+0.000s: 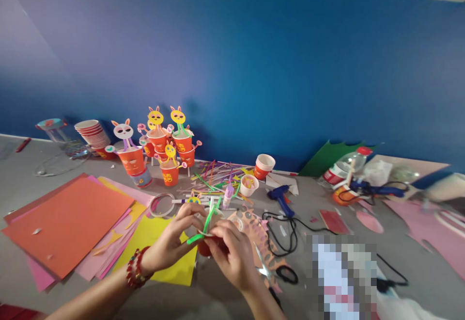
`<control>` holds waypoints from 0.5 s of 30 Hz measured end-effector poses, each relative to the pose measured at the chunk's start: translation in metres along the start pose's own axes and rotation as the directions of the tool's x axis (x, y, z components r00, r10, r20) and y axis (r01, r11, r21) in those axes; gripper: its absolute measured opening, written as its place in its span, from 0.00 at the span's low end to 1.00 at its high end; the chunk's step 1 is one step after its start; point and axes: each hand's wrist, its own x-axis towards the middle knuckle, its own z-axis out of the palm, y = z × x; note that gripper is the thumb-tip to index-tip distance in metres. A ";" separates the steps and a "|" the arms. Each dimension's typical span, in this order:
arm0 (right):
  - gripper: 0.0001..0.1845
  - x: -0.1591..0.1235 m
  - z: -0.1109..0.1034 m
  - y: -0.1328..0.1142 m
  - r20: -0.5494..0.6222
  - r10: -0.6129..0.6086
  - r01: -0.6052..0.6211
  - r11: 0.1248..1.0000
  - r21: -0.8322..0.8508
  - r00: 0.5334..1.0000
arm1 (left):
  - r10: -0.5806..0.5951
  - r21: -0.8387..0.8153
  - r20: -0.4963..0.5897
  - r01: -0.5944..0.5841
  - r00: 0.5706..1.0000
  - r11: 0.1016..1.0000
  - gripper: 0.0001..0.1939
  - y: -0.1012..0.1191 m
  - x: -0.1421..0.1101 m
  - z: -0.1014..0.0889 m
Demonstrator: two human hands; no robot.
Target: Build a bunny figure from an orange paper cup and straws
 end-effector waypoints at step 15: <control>0.16 -0.017 -0.015 -0.001 -0.448 -0.100 0.046 0.990 -0.130 0.889 | -0.371 -0.663 0.132 0.360 0.919 0.656 0.29 -0.029 -0.014 0.022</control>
